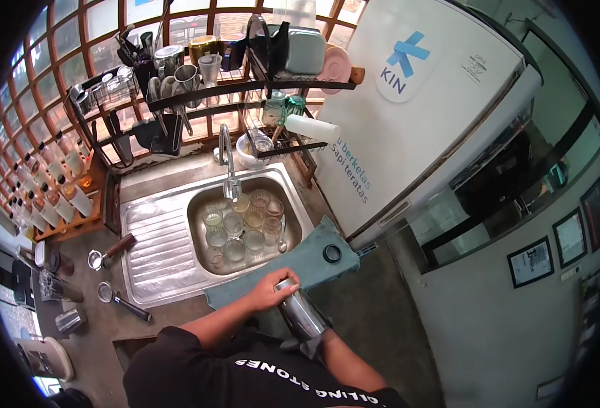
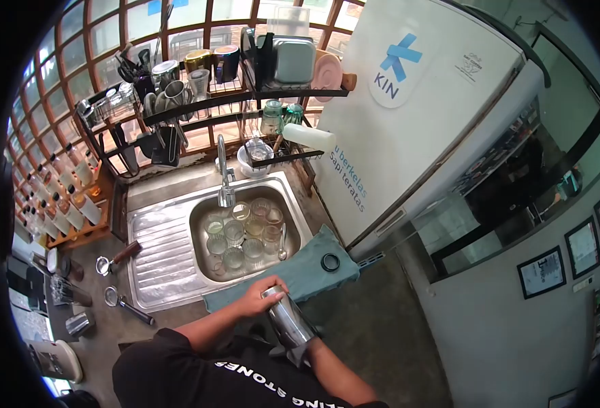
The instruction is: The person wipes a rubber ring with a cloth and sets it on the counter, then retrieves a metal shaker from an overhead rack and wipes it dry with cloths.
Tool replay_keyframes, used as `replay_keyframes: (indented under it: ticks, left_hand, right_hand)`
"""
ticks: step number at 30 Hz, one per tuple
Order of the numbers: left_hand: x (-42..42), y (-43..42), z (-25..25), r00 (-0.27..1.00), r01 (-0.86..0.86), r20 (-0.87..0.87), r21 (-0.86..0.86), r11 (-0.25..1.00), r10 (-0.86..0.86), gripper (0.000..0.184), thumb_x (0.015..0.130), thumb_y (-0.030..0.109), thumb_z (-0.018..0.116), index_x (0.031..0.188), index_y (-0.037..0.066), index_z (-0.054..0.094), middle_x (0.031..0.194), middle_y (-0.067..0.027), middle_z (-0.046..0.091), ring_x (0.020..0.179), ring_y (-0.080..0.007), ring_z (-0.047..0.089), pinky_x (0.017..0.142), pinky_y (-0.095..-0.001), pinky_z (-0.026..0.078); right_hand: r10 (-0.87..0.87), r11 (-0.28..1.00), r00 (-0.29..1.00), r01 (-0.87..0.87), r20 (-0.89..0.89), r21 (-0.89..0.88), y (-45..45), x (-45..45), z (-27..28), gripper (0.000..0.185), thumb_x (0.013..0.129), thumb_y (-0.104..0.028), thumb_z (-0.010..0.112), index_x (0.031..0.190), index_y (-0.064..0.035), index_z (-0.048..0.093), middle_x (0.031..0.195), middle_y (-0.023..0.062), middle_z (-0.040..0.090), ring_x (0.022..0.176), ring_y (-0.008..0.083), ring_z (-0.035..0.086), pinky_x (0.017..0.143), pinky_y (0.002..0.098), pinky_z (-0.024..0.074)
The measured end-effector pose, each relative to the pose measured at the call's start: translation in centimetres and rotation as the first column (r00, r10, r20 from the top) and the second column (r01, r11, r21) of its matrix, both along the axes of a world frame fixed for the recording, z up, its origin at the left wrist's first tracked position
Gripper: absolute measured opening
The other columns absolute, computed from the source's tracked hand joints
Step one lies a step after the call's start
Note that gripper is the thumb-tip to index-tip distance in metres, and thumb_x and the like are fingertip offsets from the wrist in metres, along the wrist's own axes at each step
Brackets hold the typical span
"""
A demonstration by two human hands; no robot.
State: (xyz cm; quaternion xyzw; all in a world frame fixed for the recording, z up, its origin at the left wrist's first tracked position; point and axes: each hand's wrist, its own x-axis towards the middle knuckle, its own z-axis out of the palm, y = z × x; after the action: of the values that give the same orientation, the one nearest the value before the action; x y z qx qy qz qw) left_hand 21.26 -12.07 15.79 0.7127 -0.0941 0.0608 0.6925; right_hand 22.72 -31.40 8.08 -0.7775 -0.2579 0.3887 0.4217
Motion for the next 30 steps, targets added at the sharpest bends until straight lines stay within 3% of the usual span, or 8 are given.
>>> replay_keyframes:
  ticks: [5, 6, 9, 14, 17, 25, 28, 30]
  left_hand:
    - [-0.1, -1.9, -2.8, 0.994, -0.025, -0.105, -0.516, 0.857, -0.034, 0.027, 0.089, 0.021, 0.066, 0.108, 0.004, 0.059, 0.100, -0.0066, 0.062, 0.090, -0.0140, 0.061, 0.084, -0.0292, 0.048]
    - [-0.2, -2.5, -3.7, 0.985, -0.089, -0.173, -0.549, 0.831, -0.009, 0.046, 0.088, 0.037, 0.067, 0.118, 0.003, 0.056, 0.106, -0.0154, 0.067, 0.096, -0.0226, 0.066, 0.087, -0.0356, 0.052]
    - [-1.1, -4.0, -6.0, 0.959, -0.159, -0.283, -0.590, 0.792, -0.018, 0.041, 0.091, 0.034, 0.064, 0.118, 0.004, 0.058, 0.101, -0.0137, 0.068, 0.094, -0.0215, 0.067, 0.087, -0.0363, 0.053]
    - [-2.1, -5.0, -6.6, 0.776, -0.264, -0.577, 0.071, 0.962, 0.255, 0.043, 0.095, 0.045, 0.060, 0.090, 0.003, 0.070, 0.077, -0.0028, 0.061, 0.070, -0.0095, 0.052, 0.063, -0.0260, 0.042]
    - [-2.7, -5.7, -8.1, 0.742, -0.264, -0.653, -0.075, 0.962, 0.153, 0.044, 0.095, 0.046, 0.060, 0.090, 0.004, 0.069, 0.076, -0.0018, 0.060, 0.069, -0.0093, 0.053, 0.063, -0.0263, 0.043]
    - [-2.2, -10.0, -7.0, 0.930, -0.261, -0.345, -0.381, 0.887, 0.126, 0.029, 0.094, 0.033, 0.064, 0.091, 0.004, 0.066, 0.086, -0.0010, 0.064, 0.084, -0.0083, 0.055, 0.078, -0.0251, 0.044]
    - [-2.9, -11.3, -4.7, 0.941, -0.226, -0.303, -0.227, 0.947, 0.152, 0.027, 0.095, 0.029, 0.062, 0.096, 0.002, 0.066, 0.092, -0.0021, 0.066, 0.090, -0.0090, 0.057, 0.084, -0.0264, 0.045]
    - [-3.5, -12.5, -4.4, 0.901, -0.242, -0.382, -0.050, 0.969, 0.205, 0.035, 0.090, 0.036, 0.069, 0.093, 0.002, 0.066, 0.085, -0.0018, 0.065, 0.083, -0.0086, 0.057, 0.075, -0.0268, 0.046]
  right_hand:
    - [-0.026, 1.000, 1.000, 0.026, 0.018, -0.012, -1.5, 0.2, 0.1, 0.056, 0.097, -0.026, 0.047, 0.146, -0.0030, 0.032, 0.146, 0.0178, 0.038, 0.136, 0.0298, 0.036, 0.116, 0.0381, 0.0269]
    - [-0.032, 0.999, 0.999, 0.032, 0.018, -0.014, -2.0, 0.0, 0.1, 0.056, 0.097, -0.026, 0.047, 0.146, -0.0030, 0.032, 0.146, 0.0178, 0.038, 0.136, 0.0297, 0.036, 0.116, 0.0380, 0.0269]
    - [-0.060, 0.998, 0.998, 0.060, -0.007, -0.009, -3.2, -1.9, -0.5, 0.056, 0.097, -0.025, 0.047, 0.146, -0.0031, 0.032, 0.146, 0.0176, 0.038, 0.137, 0.0294, 0.036, 0.116, 0.0377, 0.0270]
    - [-0.065, 0.997, 0.996, 0.067, -0.060, 0.031, -1.9, -6.7, -2.4, 0.055, 0.098, -0.024, 0.047, 0.147, -0.0031, 0.032, 0.147, 0.0172, 0.038, 0.137, 0.0290, 0.036, 0.116, 0.0372, 0.0273]
    - [-0.055, 0.997, 0.994, 0.059, -0.099, 0.047, -3.5, -8.0, -2.8, 0.055, 0.098, -0.023, 0.047, 0.147, -0.0032, 0.032, 0.148, 0.0170, 0.038, 0.137, 0.0288, 0.036, 0.116, 0.0369, 0.0274]
    - [-0.102, 0.988, 0.993, 0.109, -0.066, 0.113, -9.5, -6.3, -2.7, 0.054, 0.099, -0.021, 0.047, 0.148, -0.0033, 0.032, 0.150, 0.0165, 0.037, 0.138, 0.0281, 0.035, 0.116, 0.0361, 0.0278]
    - [-0.096, 0.981, 0.991, 0.110, -0.091, 0.162, -11.0, -5.1, -2.5, 0.058, 0.096, -0.019, 0.053, 0.148, -0.0031, 0.032, 0.151, 0.0179, 0.035, 0.140, 0.0305, 0.033, 0.117, 0.0381, 0.0264]
    - [0.031, 0.996, 0.996, -0.024, 0.082, -0.085, -10.7, -5.5, 1.9, 0.059, 0.097, -0.020, 0.050, 0.149, -0.0023, 0.029, 0.151, 0.0175, 0.034, 0.139, 0.0305, 0.034, 0.116, 0.0365, 0.0267]
